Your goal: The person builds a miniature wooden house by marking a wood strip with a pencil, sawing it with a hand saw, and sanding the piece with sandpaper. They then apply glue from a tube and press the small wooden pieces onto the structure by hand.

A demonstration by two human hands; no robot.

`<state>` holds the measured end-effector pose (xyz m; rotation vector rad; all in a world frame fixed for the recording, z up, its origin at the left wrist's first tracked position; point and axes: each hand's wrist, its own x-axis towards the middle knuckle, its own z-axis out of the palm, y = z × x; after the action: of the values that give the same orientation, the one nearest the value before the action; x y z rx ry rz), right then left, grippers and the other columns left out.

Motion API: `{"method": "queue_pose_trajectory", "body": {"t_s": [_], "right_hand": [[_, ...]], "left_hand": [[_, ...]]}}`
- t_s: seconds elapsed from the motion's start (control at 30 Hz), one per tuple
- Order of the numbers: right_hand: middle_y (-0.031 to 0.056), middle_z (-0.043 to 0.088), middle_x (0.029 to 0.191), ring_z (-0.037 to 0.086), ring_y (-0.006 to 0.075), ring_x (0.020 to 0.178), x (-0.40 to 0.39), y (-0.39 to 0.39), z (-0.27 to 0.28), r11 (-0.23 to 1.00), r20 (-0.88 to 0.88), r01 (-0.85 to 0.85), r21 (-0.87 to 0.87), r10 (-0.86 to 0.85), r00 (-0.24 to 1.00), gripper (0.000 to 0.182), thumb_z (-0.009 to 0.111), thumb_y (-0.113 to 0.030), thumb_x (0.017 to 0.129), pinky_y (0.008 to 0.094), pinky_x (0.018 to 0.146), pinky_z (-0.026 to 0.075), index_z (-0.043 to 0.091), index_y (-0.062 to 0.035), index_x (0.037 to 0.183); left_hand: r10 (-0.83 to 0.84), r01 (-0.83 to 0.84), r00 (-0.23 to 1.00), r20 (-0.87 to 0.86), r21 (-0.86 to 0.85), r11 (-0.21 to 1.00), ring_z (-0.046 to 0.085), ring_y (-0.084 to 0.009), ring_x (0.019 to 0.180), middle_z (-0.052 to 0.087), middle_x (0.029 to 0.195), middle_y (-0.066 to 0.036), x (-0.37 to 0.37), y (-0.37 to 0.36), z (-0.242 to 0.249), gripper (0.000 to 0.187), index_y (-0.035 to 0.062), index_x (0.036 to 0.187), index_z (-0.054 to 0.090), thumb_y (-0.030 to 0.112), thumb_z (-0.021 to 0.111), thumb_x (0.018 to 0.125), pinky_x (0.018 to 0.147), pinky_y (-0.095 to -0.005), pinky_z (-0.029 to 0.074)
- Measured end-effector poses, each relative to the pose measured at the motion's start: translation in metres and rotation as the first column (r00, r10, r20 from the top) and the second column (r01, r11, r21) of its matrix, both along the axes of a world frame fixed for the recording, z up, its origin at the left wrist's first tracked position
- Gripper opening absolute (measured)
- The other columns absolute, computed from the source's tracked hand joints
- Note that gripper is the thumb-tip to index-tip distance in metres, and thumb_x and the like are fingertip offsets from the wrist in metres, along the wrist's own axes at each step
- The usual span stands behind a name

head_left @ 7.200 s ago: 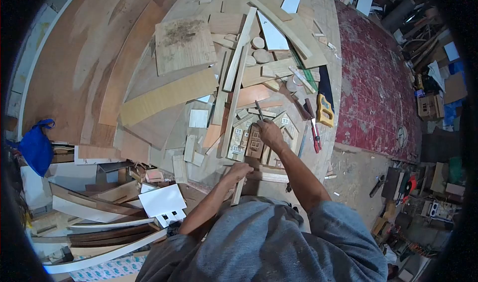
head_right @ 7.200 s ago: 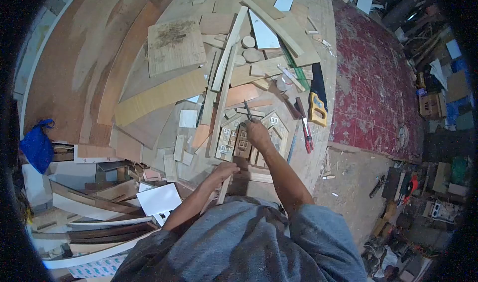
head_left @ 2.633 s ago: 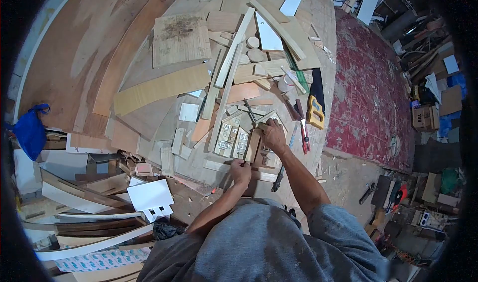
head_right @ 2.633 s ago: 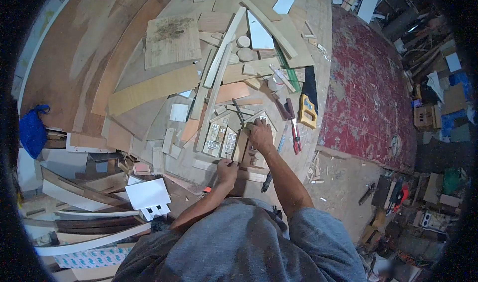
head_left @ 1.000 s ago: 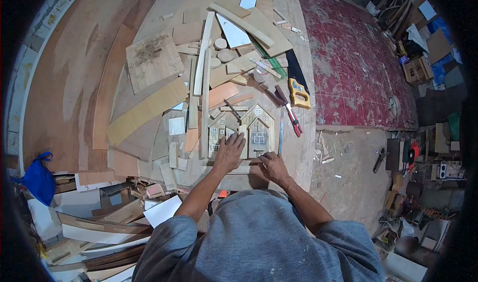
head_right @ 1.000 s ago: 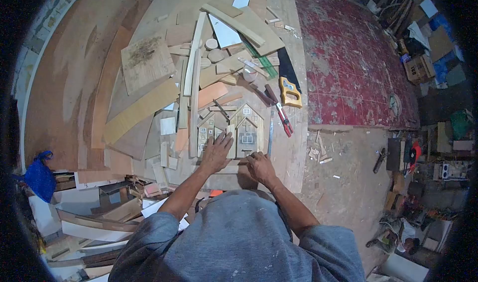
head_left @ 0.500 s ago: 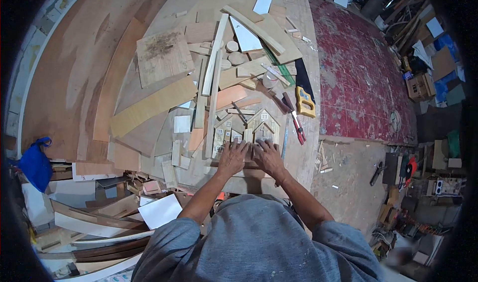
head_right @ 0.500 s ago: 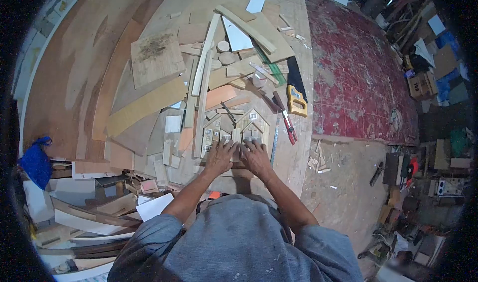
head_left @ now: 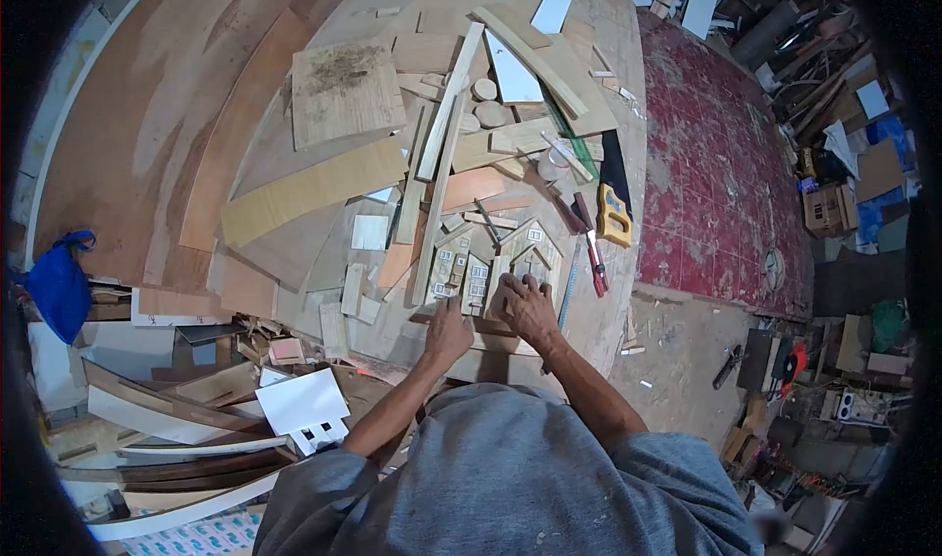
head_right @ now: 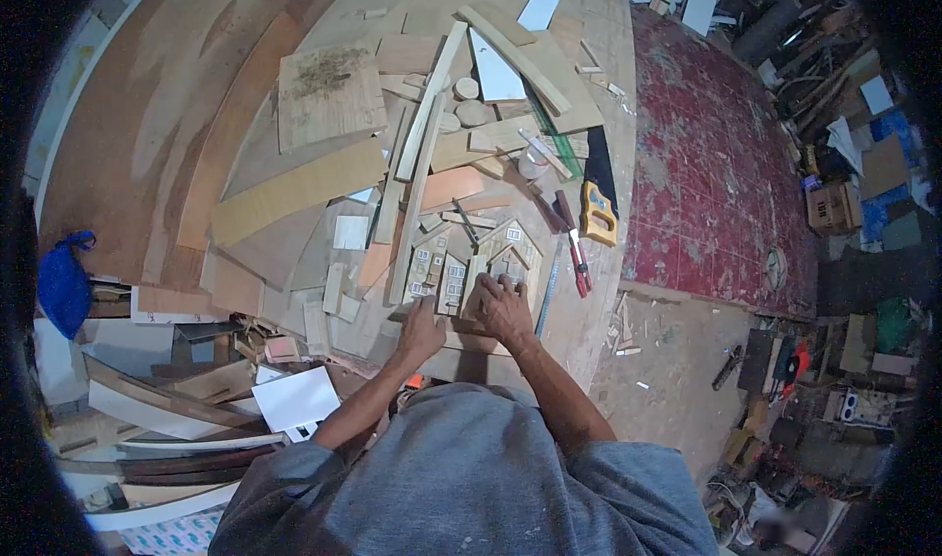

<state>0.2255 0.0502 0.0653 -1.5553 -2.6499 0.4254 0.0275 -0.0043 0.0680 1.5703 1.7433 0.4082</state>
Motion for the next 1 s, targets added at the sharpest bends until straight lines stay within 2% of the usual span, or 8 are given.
{"method": "queue_pose_trajectory", "body": {"t_s": [0.13,0.3,0.37,0.4,0.53,0.63,0.83,1.0], "right_hand": [[0.0043,0.047,0.143,0.043,0.0308,0.127,0.000,0.001,0.008,0.998,0.067,-0.030,-0.054,0.034,0.997,0.059,0.072,-0.043,0.079,0.0545,0.100,0.037,0.059,-0.0104,0.127],[0.0040,0.040,0.151,0.041,0.0312,0.132,0.000,-0.001,0.007,0.993,0.141,-0.054,-0.103,0.069,0.988,0.056,0.067,-0.029,0.082,0.0568,0.108,0.033,0.055,-0.0114,0.134],[0.0056,0.041,0.148,0.041,0.0315,0.131,0.001,-0.001,-0.007,0.996,0.120,-0.059,-0.069,0.067,0.991,0.062,0.071,-0.039,0.078,0.0557,0.105,0.033,0.058,-0.0102,0.131],[0.0073,0.043,0.145,0.041,0.0317,0.129,0.000,-0.003,-0.006,0.998,0.099,-0.056,-0.035,0.059,0.993,0.069,0.075,-0.049,0.075,0.0545,0.102,0.034,0.060,-0.0090,0.128],[0.0067,0.042,0.145,0.042,0.0316,0.128,-0.002,-0.003,0.004,0.996,0.080,-0.047,-0.071,0.052,0.995,0.069,0.077,-0.047,0.074,0.0539,0.102,0.035,0.060,-0.0085,0.128],[0.0064,0.042,0.144,0.043,0.0312,0.126,-0.002,-0.007,0.005,0.998,0.046,-0.029,-0.051,0.032,0.998,0.066,0.078,-0.044,0.073,0.0537,0.100,0.036,0.062,-0.0079,0.125],[0.0057,0.042,0.145,0.043,0.0304,0.126,-0.001,-0.005,0.004,0.999,0.077,-0.043,-0.034,0.045,0.996,0.063,0.077,-0.040,0.074,0.0524,0.098,0.037,0.062,-0.0063,0.124],[0.0051,0.043,0.144,0.044,0.0299,0.124,-0.001,-0.006,0.001,0.999,0.053,-0.031,-0.036,0.033,0.998,0.059,0.077,-0.039,0.074,0.0518,0.098,0.037,0.064,-0.0074,0.122]], "left_hand": [[0.174,-0.173,0.985,-0.015,0.046,0.984,0.054,-0.0465,0.111,0.054,0.118,-0.031,0.006,-0.013,-0.023,0.046,-0.0074,0.124,0.050,0.008,0.066,0.085,0.095,-0.0498,0.046],[0.144,-0.140,0.989,-0.040,0.095,0.986,0.055,-0.0445,0.110,0.055,0.117,-0.028,0.009,-0.017,-0.027,0.042,-0.0060,0.124,0.052,0.006,0.064,0.086,0.093,-0.0489,0.048],[0.140,-0.134,0.989,-0.049,0.105,0.985,0.056,-0.0436,0.110,0.056,0.117,-0.026,0.007,-0.018,-0.027,0.041,-0.0052,0.123,0.053,0.006,0.064,0.086,0.091,-0.0484,0.049],[0.085,-0.069,0.989,-0.123,0.130,0.989,0.056,-0.0413,0.109,0.056,0.116,-0.023,0.005,-0.019,-0.026,0.041,-0.0043,0.123,0.054,0.008,0.066,0.085,0.089,-0.0469,0.050],[-0.031,0.109,0.940,-0.339,0.213,0.971,0.059,-0.0346,0.105,0.057,0.110,-0.016,0.000,-0.014,-0.017,0.043,-0.0009,0.122,0.057,0.014,0.069,0.084,0.083,-0.0425,0.055],[-0.051,0.129,0.938,-0.342,0.209,0.969,0.059,-0.0326,0.104,0.055,0.107,-0.012,-0.005,-0.006,-0.031,0.042,0.0028,0.120,0.059,0.020,0.072,0.084,0.080,-0.0481,0.053],[-0.084,0.164,0.931,-0.354,0.204,0.965,0.059,-0.0318,0.102,0.055,0.105,-0.010,-0.009,-0.001,-0.034,0.035,0.0039,0.111,0.062,0.022,0.072,0.083,0.078,-0.0467,0.054],[-0.123,0.216,0.899,-0.420,0.182,0.959,0.061,-0.0316,0.100,0.055,0.104,-0.012,-0.006,0.004,-0.024,0.033,0.0030,0.112,0.058,0.015,0.070,0.083,0.076,-0.0458,0.054]]}}
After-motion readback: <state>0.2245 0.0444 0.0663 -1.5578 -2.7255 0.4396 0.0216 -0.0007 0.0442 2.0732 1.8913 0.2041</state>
